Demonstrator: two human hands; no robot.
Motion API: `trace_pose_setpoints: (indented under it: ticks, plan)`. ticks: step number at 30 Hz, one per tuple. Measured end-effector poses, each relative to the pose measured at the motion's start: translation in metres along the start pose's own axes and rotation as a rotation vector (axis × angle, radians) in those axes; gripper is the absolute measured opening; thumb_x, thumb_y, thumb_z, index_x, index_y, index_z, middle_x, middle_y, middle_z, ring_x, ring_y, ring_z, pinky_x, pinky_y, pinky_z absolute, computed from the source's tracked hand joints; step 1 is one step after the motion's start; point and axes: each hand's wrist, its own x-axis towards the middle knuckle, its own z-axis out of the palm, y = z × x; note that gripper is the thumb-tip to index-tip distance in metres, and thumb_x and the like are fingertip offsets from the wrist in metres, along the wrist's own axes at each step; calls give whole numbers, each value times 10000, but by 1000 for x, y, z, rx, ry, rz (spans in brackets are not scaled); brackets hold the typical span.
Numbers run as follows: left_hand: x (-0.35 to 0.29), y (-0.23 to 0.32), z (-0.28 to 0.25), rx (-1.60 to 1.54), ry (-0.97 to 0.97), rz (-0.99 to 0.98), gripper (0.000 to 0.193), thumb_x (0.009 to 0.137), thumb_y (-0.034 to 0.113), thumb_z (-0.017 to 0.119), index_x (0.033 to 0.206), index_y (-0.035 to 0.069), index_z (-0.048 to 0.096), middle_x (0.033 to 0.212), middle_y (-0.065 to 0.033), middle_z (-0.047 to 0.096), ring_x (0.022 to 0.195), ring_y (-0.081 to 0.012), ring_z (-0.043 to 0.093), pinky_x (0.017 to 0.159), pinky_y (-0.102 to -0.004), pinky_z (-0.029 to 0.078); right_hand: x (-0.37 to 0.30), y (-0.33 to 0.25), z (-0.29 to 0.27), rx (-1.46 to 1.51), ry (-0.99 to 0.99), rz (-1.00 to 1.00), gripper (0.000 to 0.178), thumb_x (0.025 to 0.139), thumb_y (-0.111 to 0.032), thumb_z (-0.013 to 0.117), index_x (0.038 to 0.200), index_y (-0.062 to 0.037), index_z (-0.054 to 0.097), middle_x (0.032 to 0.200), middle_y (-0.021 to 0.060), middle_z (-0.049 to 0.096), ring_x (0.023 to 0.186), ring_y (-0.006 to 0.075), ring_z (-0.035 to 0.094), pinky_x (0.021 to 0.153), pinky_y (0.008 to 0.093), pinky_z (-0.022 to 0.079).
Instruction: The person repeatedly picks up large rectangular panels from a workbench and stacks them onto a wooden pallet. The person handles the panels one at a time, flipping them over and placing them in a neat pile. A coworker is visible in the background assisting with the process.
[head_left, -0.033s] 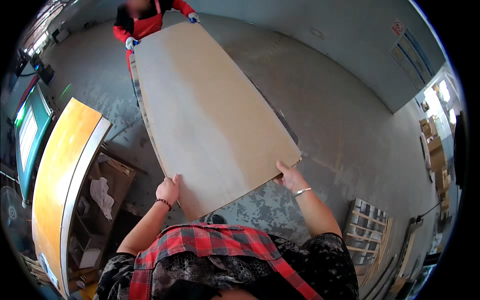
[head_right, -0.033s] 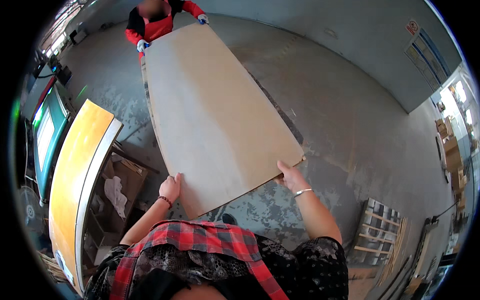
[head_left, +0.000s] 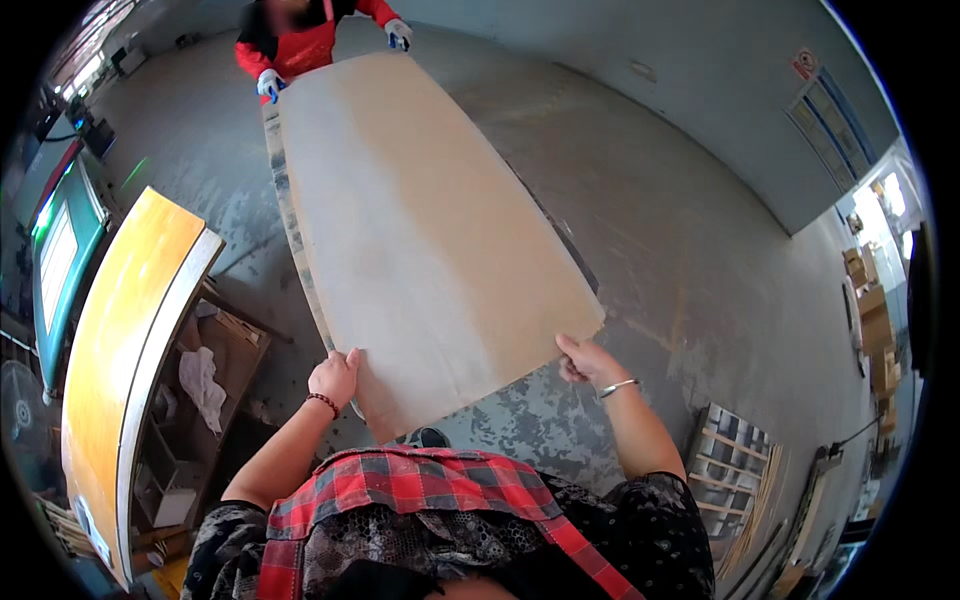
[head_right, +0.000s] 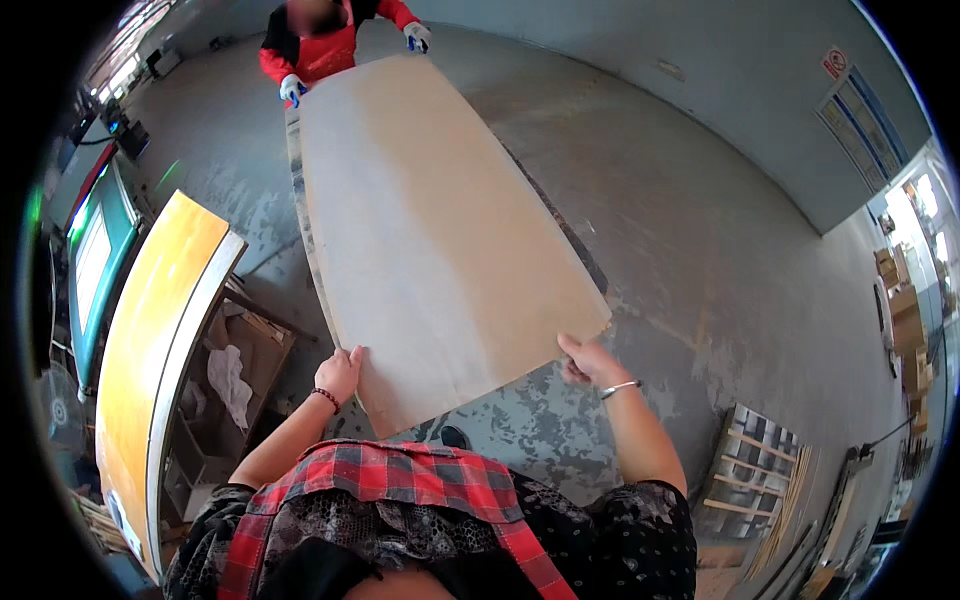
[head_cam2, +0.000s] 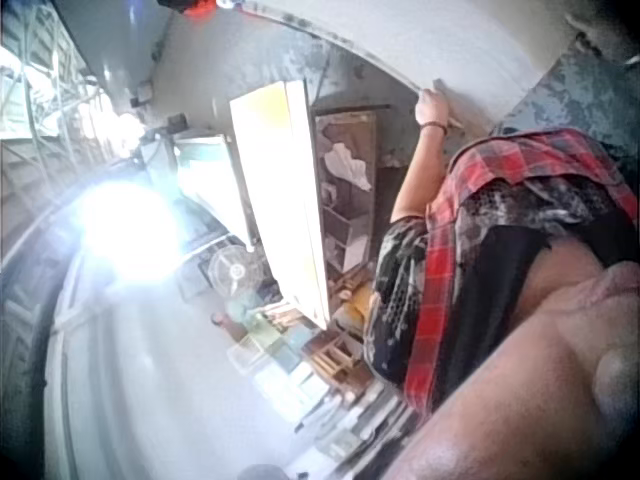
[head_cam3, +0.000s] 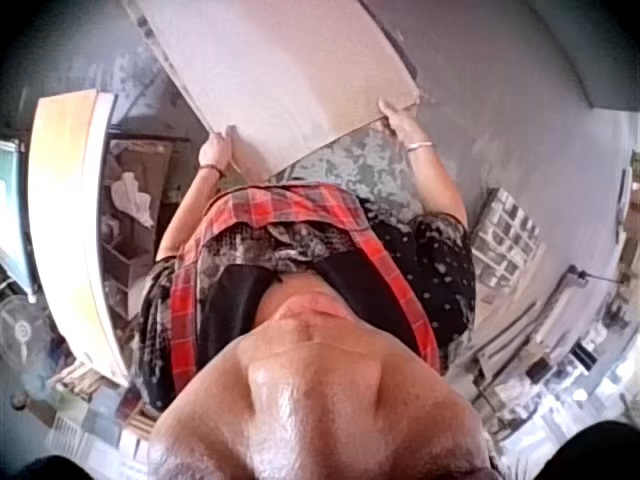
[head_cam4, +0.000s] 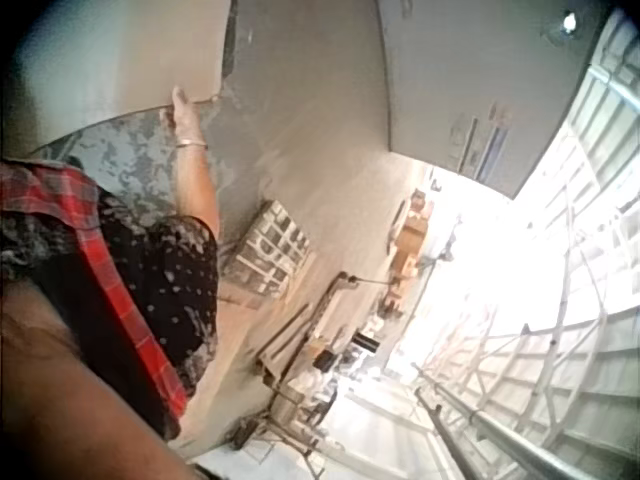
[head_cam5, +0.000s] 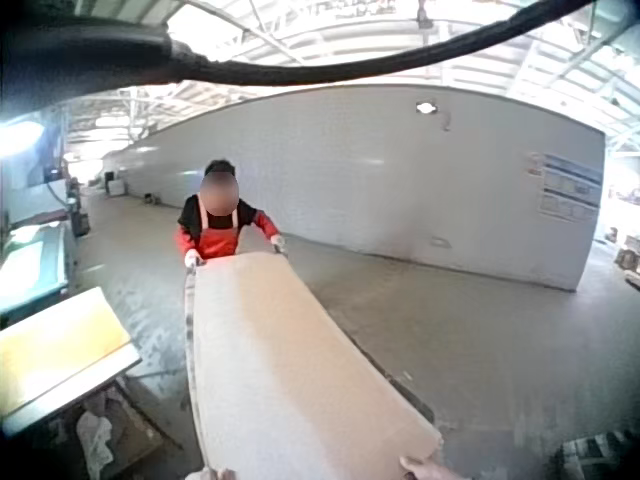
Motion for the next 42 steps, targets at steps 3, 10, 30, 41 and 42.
trace_pose_setpoints:
  ticks: [3,10,30,41,42]
  plan:
    - [-4,1,0,-54,51,50,554,923,463,332,996,-51,525,1013,-250,578,947,-367,568,818,-424,456,2,-24,-48,-873,465,-269,367,883,-376,508,850,-18,583,668,132,620,635,257,611,585,346,480]
    - [-53,25,15,-1591,-204,-278,305,936,231,413,1155,29,479,1051,-51,566,969,-182,539,856,-294,415,88,-49,-61,-702,621,-362,511,896,-443,365,965,3,605,934,259,599,921,415,562,797,458,444]
    - [-134,-71,-28,-1552,-214,-228,528,866,330,508,1215,-48,387,1162,-180,500,1083,-242,471,927,-373,372,-72,-134,-19,-583,479,-519,498,899,-387,465,829,86,604,716,89,612,593,154,542,546,350,438]
    - [-213,-522,-107,-1190,338,-624,379,825,249,440,955,-63,611,940,-207,632,903,-297,613,766,-403,468,-68,4,479,-432,37,-371,385,890,-403,506,720,-58,505,583,-20,454,440,77,371,366,283,266]
    - [-212,-553,-113,-1083,336,-668,399,828,270,433,977,-57,607,972,-217,626,928,-318,608,793,-399,461,-61,10,512,-398,-13,-348,407,888,-430,499,737,-53,504,582,-20,450,415,80,354,351,284,246]
